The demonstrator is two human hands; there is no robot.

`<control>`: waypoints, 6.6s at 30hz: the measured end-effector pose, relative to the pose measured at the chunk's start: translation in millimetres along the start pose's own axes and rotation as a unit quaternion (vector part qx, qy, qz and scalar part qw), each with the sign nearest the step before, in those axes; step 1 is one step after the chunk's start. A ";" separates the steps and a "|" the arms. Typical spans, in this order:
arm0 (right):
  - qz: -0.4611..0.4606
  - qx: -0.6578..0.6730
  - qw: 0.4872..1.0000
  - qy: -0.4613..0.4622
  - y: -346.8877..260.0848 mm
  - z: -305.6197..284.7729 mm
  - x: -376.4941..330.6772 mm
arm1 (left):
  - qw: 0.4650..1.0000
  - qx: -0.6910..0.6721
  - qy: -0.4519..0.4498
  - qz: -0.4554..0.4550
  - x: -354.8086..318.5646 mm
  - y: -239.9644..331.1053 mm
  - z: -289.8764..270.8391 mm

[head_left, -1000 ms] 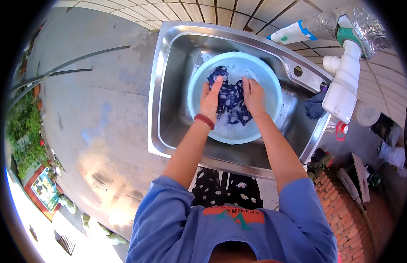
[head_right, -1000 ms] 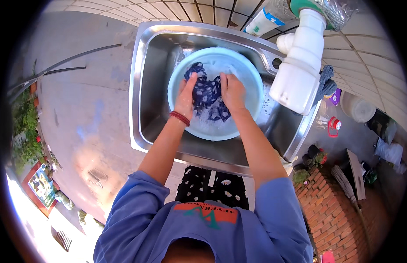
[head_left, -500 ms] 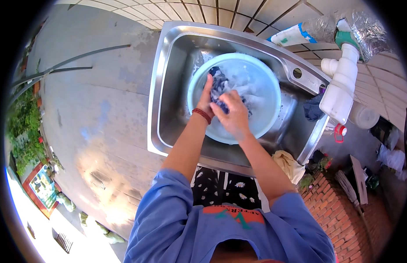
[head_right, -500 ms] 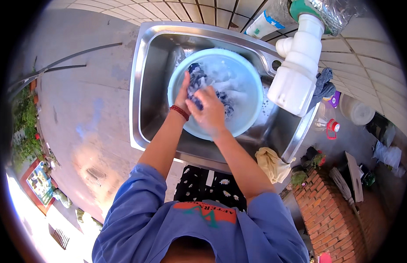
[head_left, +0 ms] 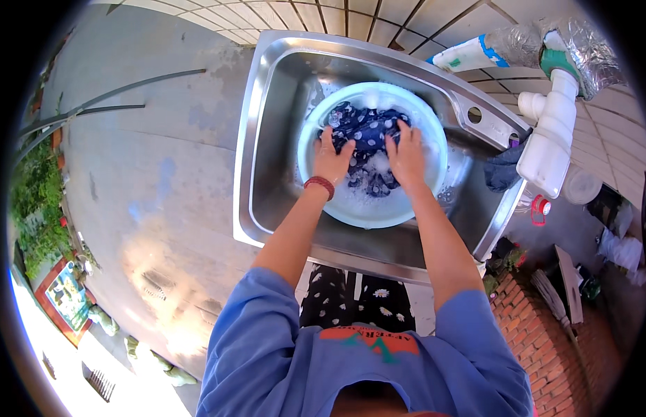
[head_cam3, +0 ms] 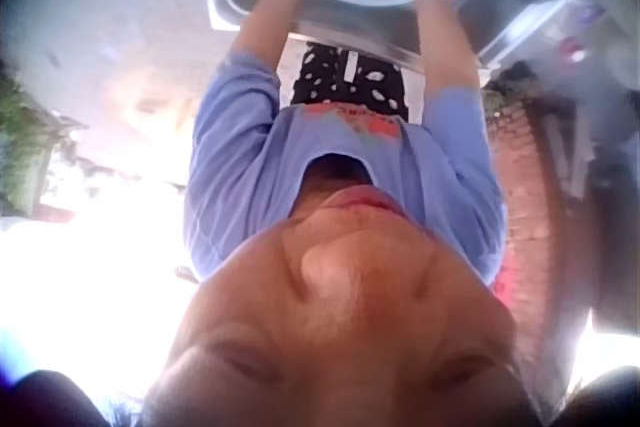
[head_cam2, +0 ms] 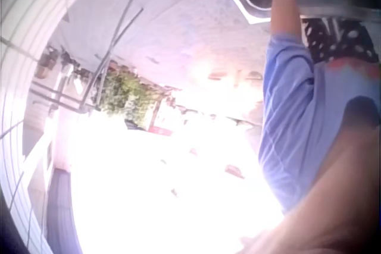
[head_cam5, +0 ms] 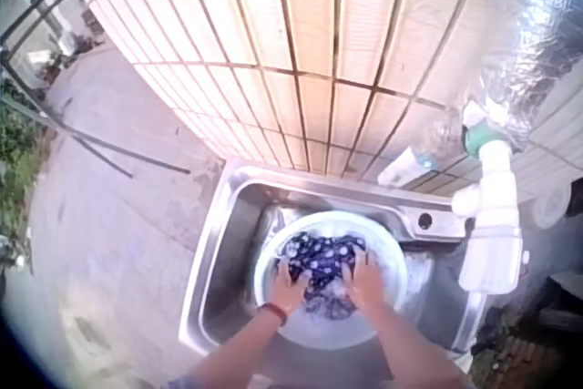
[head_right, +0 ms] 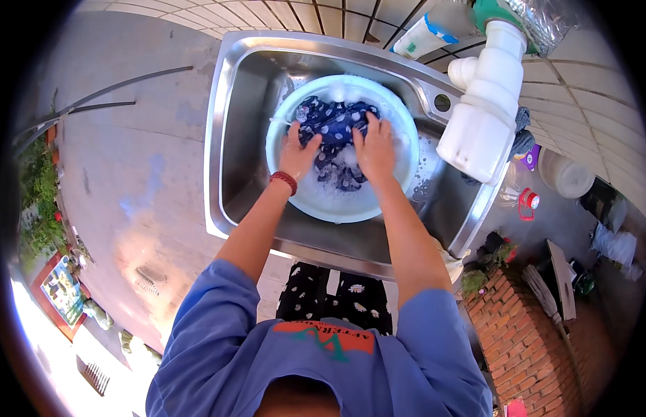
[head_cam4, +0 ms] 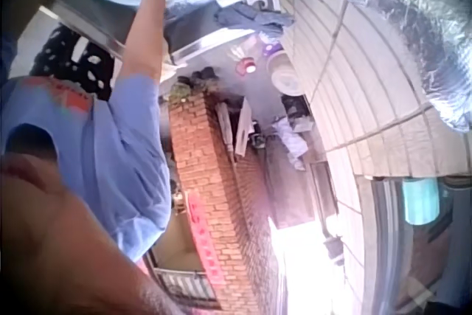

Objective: The person washes clothes in a basin in a sink by hand, scrubbing the fabric against itself in soapy water and then rinsing it under running water.

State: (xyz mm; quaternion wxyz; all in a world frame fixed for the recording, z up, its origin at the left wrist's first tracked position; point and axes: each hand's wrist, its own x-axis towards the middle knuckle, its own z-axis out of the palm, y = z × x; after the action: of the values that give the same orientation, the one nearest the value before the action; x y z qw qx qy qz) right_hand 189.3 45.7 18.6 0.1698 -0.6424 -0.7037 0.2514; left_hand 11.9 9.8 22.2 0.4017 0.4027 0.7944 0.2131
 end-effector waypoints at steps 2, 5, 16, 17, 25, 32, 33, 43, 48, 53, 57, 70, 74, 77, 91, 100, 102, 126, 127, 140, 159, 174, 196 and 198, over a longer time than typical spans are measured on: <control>-0.156 -0.113 0.968 -0.162 5.5 2.4 -1.8 | 0.997 0.068 -0.026 0.029 3.0 -7.5 8.2; 0.014 -0.075 0.982 -0.171 1.7 7.7 18.3 | 0.981 0.169 -0.050 0.078 5.4 -7.0 14.5; -0.220 0.114 0.967 -0.066 -102.5 -28.4 -49.3 | 0.584 -0.694 -0.334 -0.255 1.7 47.2 -20.1; -0.187 0.136 0.973 -0.029 -98.0 -26.8 -39.7 | 0.613 -0.681 -0.302 -0.261 0.0 49.0 -20.0; -0.091 0.061 0.968 0.225 -38.5 -48.2 11.0 | 0.773 -0.616 -0.054 -0.144 -32.6 81.4 -55.3; 0.419 0.663 0.590 -0.191 -62.9 -72.6 -16.5 | 0.897 -0.395 -0.154 0.130 -87.1 83.9 -62.5; 0.371 0.689 0.607 -0.137 -66.3 -69.3 -14.3 | 0.941 -0.169 -0.171 0.237 -91.9 79.0 -65.6; 0.277 0.667 0.663 -0.196 -105.9 -142.3 -47.9 | 0.930 -0.107 -0.214 0.278 -39.0 40.0 -76.3; 0.275 0.626 0.707 -0.180 -131.0 -193.4 -58.4 | 0.902 -0.161 -0.240 0.320 -16.9 29.5 -25.7; 0.227 0.723 0.642 -0.118 -105.7 -203.2 -61.6 | 0.900 -0.036 -0.146 0.409 -9.4 30.4 -52.3; 0.247 0.556 0.784 -0.127 -59.4 -173.5 -45.7 | 0.945 -0.253 -0.207 -0.002 -31.4 37.2 -83.3; -0.030 -0.218 0.959 -0.179 1.2 15.4 -10.9 | 0.958 0.233 -0.155 0.066 26.4 -2.1 8.2; 0.140 -0.020 0.973 -0.183 -1.6 2.7 10.6 | 0.909 -0.326 -0.143 -0.217 28.3 -1.6 6.2; 0.052 0.172 0.981 -0.072 -43.5 -11.6 -16.0 | 0.754 -0.603 -0.219 -0.139 16.3 10.4 -0.5; 0.151 0.125 0.981 0.007 -4.5 -0.5 -5.1 | 0.803 -0.542 -0.156 -0.191 -5.5 35.3 -12.6; 0.094 -0.032 0.967 -0.235 1.3 5.2 -1.0 | 0.966 -0.161 -0.192 -0.059 10.8 -16.9 13.6; 0.243 0.090 0.948 -0.183 -19.7 -5.9 2.7 | 0.776 -0.579 -0.186 -0.170 6.7 -7.4 5.1; 0.045 -0.105 0.970 -0.213 -9.3 2.0 5.5 | 0.990 0.052 -0.130 0.029 13.9 -10.6 12.7; 0.205 -0.081 0.947 -0.233 -14.6 -4.5 12.7 | 0.966 -0.158 -0.184 -0.092 16.8 -10.4 12.7; 0.116 0.181 0.976 0.013 -71.3 -4.3 -3.5 | 0.770 -0.552 -0.137 -0.289 -16.9 49.3 -9.2; -0.139 0.099 0.985 0.040 -85.5 -12.5 -55.4 | 0.702 -0.605 -0.322 -0.193 19.9 8.4 -10.8; -0.008 -0.110 0.993 0.037 6.9 1.9 -11.5 | 0.996 -0.069 -0.051 -0.020 -0.3 14.0 -13.3; 0.180 0.102 0.978 0.033 -17.3 -27.4 -15.4 | 0.963 -0.214 -0.151 -0.062 -32.2 48.0 -39.9; 0.143 0.148 0.976 0.068 -8.3 -47.3 -30.8 | 0.964 0.116 -0.115 0.209 -35.2 40.2 -63.1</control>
State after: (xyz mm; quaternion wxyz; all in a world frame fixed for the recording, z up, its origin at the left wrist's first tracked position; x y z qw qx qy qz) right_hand 212.7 21.3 64.5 0.2726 -0.7198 -0.5463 0.3303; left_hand -8.0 3.9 102.2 0.3876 0.6249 0.6606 0.1512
